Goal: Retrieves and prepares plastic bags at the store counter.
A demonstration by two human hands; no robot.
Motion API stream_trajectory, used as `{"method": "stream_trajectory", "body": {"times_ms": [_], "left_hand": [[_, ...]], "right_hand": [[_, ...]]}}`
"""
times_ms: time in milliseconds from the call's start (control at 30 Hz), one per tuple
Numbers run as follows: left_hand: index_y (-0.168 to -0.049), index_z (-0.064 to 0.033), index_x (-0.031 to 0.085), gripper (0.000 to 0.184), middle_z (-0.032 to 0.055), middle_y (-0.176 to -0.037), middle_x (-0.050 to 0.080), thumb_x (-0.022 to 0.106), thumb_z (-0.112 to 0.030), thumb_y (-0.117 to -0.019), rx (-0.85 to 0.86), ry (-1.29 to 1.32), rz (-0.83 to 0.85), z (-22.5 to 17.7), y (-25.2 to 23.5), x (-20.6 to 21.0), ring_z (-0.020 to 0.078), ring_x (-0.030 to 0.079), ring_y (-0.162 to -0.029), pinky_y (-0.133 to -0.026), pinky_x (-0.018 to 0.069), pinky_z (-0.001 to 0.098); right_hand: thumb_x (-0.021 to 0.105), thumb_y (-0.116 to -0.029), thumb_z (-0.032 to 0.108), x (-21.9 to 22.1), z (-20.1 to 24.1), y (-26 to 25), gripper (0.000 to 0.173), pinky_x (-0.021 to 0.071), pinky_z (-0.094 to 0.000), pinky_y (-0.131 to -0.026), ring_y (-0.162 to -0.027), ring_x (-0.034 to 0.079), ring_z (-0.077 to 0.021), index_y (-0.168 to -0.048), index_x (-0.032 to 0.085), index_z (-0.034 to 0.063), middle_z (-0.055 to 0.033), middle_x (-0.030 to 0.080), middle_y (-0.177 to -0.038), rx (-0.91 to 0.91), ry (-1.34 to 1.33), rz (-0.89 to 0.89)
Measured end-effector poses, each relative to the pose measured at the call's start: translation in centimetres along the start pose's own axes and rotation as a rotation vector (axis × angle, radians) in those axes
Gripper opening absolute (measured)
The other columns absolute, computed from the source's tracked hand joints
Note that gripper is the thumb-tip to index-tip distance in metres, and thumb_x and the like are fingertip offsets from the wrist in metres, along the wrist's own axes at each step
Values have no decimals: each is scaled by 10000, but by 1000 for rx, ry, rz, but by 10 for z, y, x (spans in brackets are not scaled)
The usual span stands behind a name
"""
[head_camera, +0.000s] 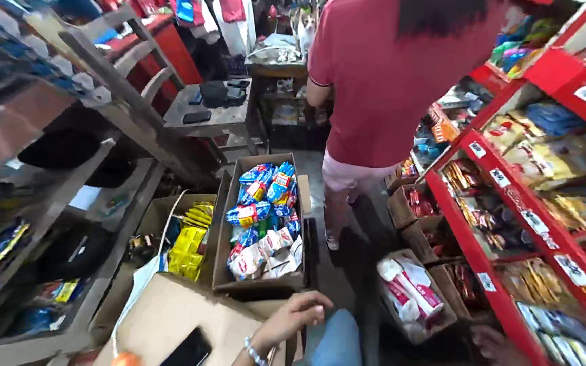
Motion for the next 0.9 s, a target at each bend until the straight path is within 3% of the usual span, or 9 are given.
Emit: {"method": "stream_trajectory", "body": {"times_ms": [100, 200, 267, 467, 567, 633, 733, 833, 900], "left_hand": [[-1225, 53, 627, 295, -5, -914, 661, 482, -102, -1020, -44, 51, -13, 6, -73, -29, 21, 611, -816, -795, 525, 222], [-1234, 41, 619, 310, -6, -927, 664, 452, -112, -1024, -12, 171, -64, -11, -141, -69, 43, 628, -842, -820, 538, 254], [-1230, -16, 626, 305, -56, -916, 668, 450, -160, -1026, 92, 281, -103, -22, -196, -104, 40, 638, -848, -820, 544, 260], [-1225, 45, 613, 301, -28, -918, 664, 437, -111, -1037, 254, 291, -167, -119, -329, -189, 21, 616, -837, -823, 525, 237], [-1219, 72, 621, 305, 35, -961, 685, 454, -116, -1046, 297, 166, -205, -132, -377, -251, 44, 635, -853, -834, 541, 261], [-1238, 66, 623, 318, 68, -1041, 696, 463, -130, -1044, 250, 136, -343, -122, -397, -304, 66, 655, -897, -861, 555, 283], [-1241, 39, 618, 329, 7, -992, 686, 427, -121, -1026, 124, 252, -637, -107, -402, -378, 59, 648, -864, -840, 551, 279], [-1210, 29, 615, 325, -47, -897, 680, 379, -74, -1012, 110, 390, -901, -110, -398, -428, 35, 648, -806, -785, 553, 247], [-1200, 23, 606, 321, -59, -881, 683, 357, -54, -1012, 122, 449, -1002, -115, -395, -450, 35, 658, -806, -806, 561, 246]], "right_hand": [[547, -1005, 173, -30, 110, -87, 429, 555, -630, -877, -1062, 673, -472, -1309, 570, -128, -352, 639, -1225, -413, -46, -120], [607, -961, 8, -15, 214, -120, 369, 524, -602, -941, -1063, 673, -444, -1308, 589, -117, -325, 667, -1188, -463, 21, -53], [623, -929, -54, -4, 280, -133, 349, 535, -576, -956, -1041, 693, -428, -1274, 623, -104, -300, 693, -1150, -499, 130, -14], [619, -979, 44, -28, 438, -189, 261, 564, -599, -879, -927, 714, -427, -1192, 674, -96, -296, 712, -1054, -492, 223, 57], [628, -1009, 167, -48, 510, -260, 318, 524, -614, -930, -986, 688, -434, -1182, 689, -92, -297, 707, -1089, -511, 247, 26], [616, -1011, 201, -46, 576, -303, 350, 508, -629, -946, -1001, 686, -445, -1140, 690, -115, -307, 705, -1078, -567, 298, 39], [553, -1061, 252, -6, 700, -342, 393, 510, -593, -953, -985, 700, -415, -1068, 724, -101, -283, 726, -1037, -590, 461, 216], [513, -1072, 229, 71, 825, -363, 394, 523, -558, -900, -894, 698, -379, -998, 725, -94, -257, 722, -934, -818, 487, 390], [490, -1075, 238, 138, 899, -366, 401, 528, -549, -884, -866, 699, -363, -986, 727, -73, -227, 718, -889, -1012, 560, 526]]}}
Point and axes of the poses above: each hand's wrist, its own y-axis away from the middle knuckle, its own x-axis out of the palm, z = x × y, the point moved 10 cm from there along -y, towards the middle knuckle
